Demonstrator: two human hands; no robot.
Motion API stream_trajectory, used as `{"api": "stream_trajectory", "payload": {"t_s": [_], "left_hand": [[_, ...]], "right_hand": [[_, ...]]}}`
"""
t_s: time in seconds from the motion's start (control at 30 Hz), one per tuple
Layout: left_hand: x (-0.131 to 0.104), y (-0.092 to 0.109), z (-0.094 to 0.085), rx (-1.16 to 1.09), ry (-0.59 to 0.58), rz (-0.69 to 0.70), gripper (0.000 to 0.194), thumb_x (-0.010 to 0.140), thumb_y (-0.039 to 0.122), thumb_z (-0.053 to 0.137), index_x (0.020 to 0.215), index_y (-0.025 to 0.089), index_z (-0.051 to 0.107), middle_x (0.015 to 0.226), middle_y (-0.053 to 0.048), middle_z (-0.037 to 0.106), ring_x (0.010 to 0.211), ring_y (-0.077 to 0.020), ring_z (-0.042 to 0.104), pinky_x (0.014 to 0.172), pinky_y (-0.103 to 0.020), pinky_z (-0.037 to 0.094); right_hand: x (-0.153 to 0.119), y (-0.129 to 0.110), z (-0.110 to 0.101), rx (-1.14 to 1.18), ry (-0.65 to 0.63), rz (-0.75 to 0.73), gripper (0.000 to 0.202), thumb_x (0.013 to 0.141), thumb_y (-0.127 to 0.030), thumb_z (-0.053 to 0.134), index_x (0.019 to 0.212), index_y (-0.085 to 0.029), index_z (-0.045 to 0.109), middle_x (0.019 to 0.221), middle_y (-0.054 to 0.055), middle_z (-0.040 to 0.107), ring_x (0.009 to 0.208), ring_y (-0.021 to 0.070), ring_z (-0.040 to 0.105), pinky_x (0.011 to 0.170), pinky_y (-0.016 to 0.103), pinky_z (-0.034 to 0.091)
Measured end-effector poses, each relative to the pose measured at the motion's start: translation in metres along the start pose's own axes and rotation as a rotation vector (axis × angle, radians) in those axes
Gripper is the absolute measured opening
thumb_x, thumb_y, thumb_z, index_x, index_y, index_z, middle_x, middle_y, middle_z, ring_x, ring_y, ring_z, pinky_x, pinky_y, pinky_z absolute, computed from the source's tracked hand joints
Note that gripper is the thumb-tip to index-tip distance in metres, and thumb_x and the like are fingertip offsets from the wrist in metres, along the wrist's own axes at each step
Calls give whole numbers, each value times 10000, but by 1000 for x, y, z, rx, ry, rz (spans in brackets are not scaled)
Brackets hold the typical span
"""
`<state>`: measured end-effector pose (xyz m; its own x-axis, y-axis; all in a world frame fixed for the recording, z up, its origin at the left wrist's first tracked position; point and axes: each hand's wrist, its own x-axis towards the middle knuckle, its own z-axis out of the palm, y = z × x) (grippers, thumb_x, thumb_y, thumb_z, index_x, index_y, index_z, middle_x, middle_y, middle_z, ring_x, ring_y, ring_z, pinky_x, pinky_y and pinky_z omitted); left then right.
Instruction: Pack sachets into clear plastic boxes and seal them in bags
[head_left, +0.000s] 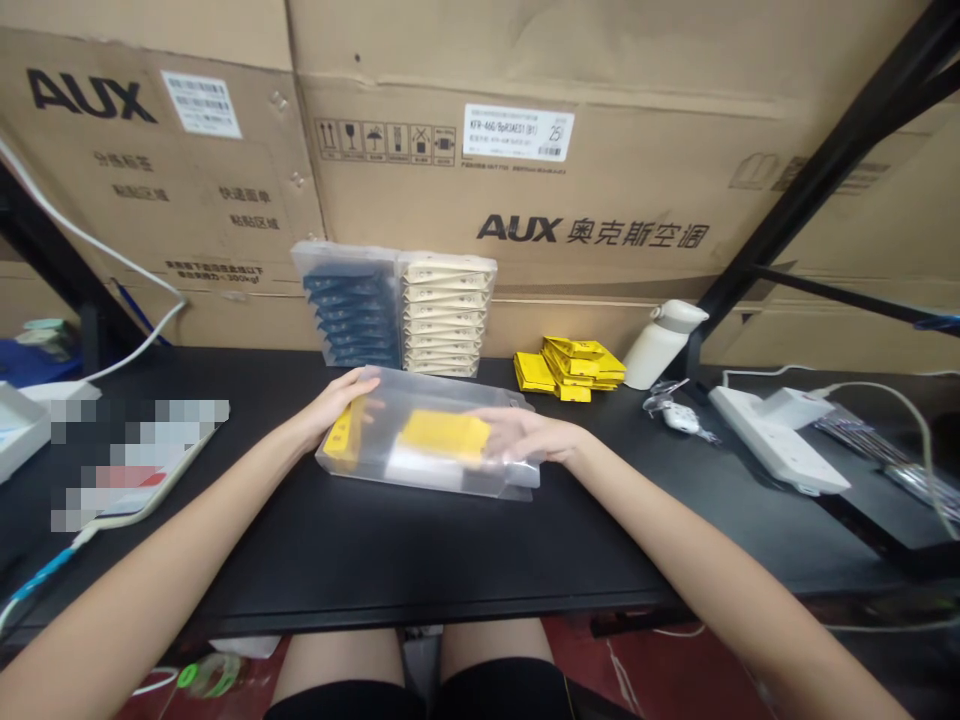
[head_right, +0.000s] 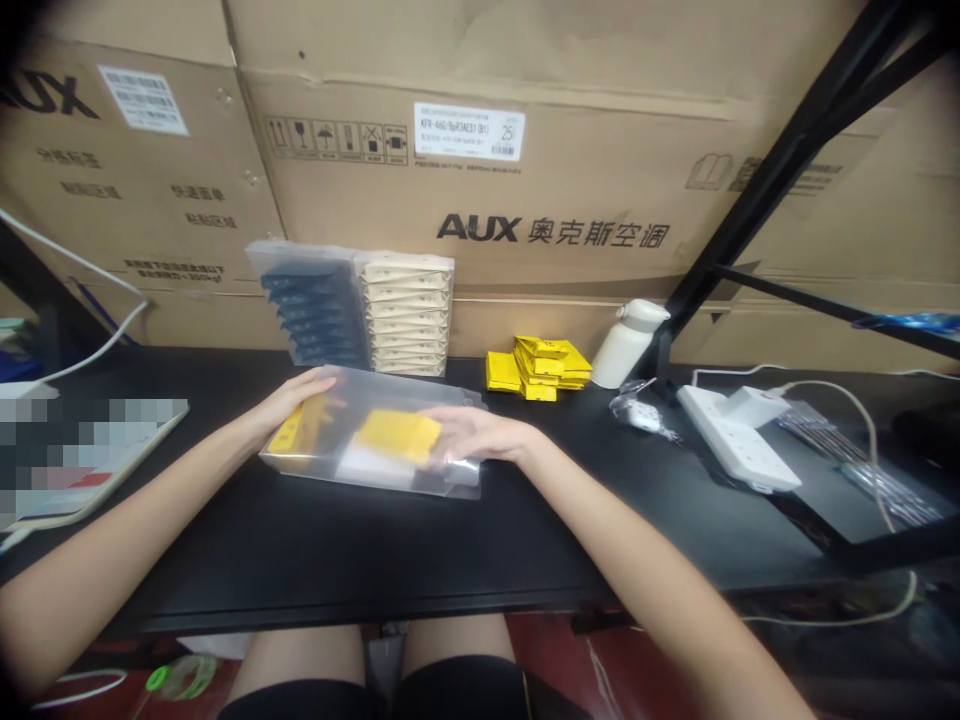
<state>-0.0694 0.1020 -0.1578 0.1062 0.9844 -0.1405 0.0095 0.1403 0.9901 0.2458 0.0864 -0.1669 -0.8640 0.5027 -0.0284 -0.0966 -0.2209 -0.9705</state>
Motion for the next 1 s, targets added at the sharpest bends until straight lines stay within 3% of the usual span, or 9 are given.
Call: {"api": "stream_trajectory", "payload": {"t_s": [0.13, 0.27, 0.37, 0.53, 0.8, 1.0], "left_hand": [[-3, 1, 4, 22, -19, 17, 334, 768, 347, 699, 1064, 210, 626, 1060, -48, 666, 840, -189, 693, 556, -213, 550], [-5, 1, 7, 44, -10, 5, 356, 773, 365, 694, 1089, 219, 619, 1066, -51, 664, 860, -196, 689, 545, -212, 544], [-8, 1, 11, 48, -34, 3, 381, 771, 385, 696, 1107, 227, 611, 1026, -45, 674, 811, -190, 689, 545, -220, 542], [-16, -2, 25, 47, -100, -8, 368, 794, 418, 673, 1097, 229, 586, 1046, -43, 665, 885, -201, 681, 596, -231, 552], [-26, -9, 44, 64, -153, 39, 380, 794, 460, 652, 1091, 229, 603, 912, -14, 626, 776, -179, 639, 571, -245, 546], [-24, -8, 43, 92, -158, 32, 410, 781, 490, 659, 1089, 225, 608, 900, -13, 630, 746, -186, 637, 573, -270, 550]], "right_hand": [[6, 3, 9, -1, 48, 52, 604, 646, -128, 800, 1206, -183, 582, 1132, 68, 661, 983, 147, 653, 878, 293, 518], [15, 5, 23, -64, 361, 20, 383, 656, -198, 799, 999, -182, 629, 946, 17, 695, 735, 99, 669, 612, 198, 540], [21, 10, 29, -117, 489, -26, 445, 624, -217, 817, 1011, -195, 598, 925, 19, 698, 662, 104, 655, 503, 188, 508], [25, 17, 39, -276, 712, -160, 518, 592, -242, 829, 1051, -173, 599, 881, 24, 683, 602, 103, 627, 525, 230, 526], [27, 19, 62, -451, 625, -182, 346, 635, -269, 795, 926, -176, 633, 886, 27, 670, 680, 119, 605, 637, 270, 523], [25, 20, 42, -389, 573, -242, 271, 708, -215, 714, 963, -186, 629, 1013, 39, 647, 949, 169, 610, 850, 324, 496]]}}
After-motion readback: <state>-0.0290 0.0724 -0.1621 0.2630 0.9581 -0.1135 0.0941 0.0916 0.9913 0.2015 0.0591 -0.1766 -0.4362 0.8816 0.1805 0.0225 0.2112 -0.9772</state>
